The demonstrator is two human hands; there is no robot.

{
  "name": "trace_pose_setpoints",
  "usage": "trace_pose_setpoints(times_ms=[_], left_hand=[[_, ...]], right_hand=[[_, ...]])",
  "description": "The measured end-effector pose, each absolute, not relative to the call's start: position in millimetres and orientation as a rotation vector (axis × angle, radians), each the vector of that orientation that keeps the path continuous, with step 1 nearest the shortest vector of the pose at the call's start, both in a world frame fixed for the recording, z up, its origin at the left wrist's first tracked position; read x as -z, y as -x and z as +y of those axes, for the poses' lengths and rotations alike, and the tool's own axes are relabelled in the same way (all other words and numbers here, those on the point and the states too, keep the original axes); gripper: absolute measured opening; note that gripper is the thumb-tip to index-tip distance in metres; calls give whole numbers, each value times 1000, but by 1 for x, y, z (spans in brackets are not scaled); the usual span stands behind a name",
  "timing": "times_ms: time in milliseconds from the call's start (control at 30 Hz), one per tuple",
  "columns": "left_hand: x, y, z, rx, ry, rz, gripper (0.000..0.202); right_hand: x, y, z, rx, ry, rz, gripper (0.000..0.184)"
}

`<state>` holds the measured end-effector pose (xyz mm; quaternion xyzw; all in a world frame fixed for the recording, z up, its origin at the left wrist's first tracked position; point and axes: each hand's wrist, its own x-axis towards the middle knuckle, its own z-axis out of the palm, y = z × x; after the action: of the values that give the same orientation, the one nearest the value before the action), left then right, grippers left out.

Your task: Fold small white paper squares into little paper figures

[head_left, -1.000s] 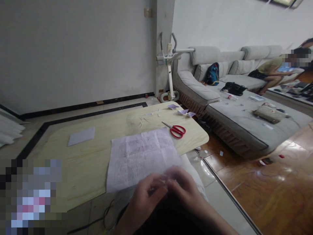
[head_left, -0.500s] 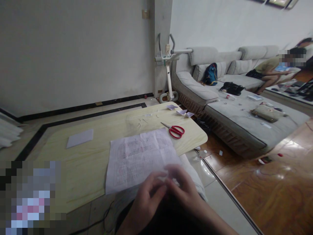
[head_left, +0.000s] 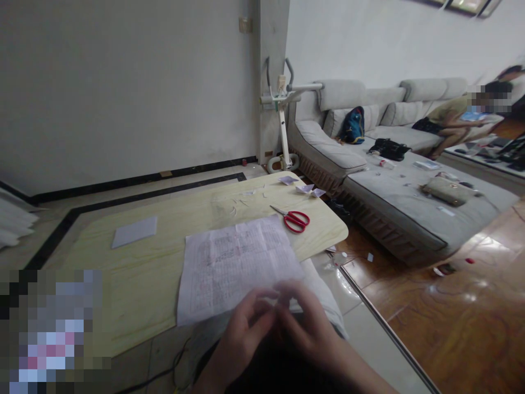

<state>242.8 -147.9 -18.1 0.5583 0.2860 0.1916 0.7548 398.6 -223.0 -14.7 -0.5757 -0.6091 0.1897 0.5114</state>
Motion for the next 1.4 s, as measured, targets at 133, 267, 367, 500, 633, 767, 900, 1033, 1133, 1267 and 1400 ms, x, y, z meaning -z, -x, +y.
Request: trace_pose_setpoints(times_ms=[133, 267, 367, 500, 633, 767, 900, 1033, 1133, 1267, 1400], left_hand=[[19, -245, -151, -462, -1330, 664, 21], [33, -250, -154, -682, -1637, 785, 22], [45, -257, -157, -938, -1991, 884, 24], [54, -266, -159, -1192, -2289, 896, 23], [56, -265, -155, -1254, -2325, 940, 27], [54, -261, -148, -952, -2374, 966, 29], [50, -259, -149, -882, -2315, 924, 28], [47, -259, -153, -943, -2170, 901, 29], [46, -258, -152, -989, -2094, 926, 26], [43, -258, -152, -1000, -2003, 921, 26], [33, -263, -160, -1051, -1805, 973, 23]], right_hand=[[11, -398, -224, -333, 1401, -1492, 32], [17, -396, -220, -200, 1427, -1529, 31], [21, -394, -215, -119, 1514, -1486, 26], [21, -391, -207, -88, 1584, -1297, 16], [23, -390, -203, -192, 1564, -1316, 14], [29, -396, -204, -244, 1495, -1413, 12], [30, -400, -207, -254, 1430, -1461, 15], [29, -397, -205, -245, 1488, -1396, 12], [31, -396, -201, -319, 1528, -1364, 12], [30, -397, -199, -387, 1481, -1390, 12], [22, -398, -201, -253, 1400, -1403, 15]])
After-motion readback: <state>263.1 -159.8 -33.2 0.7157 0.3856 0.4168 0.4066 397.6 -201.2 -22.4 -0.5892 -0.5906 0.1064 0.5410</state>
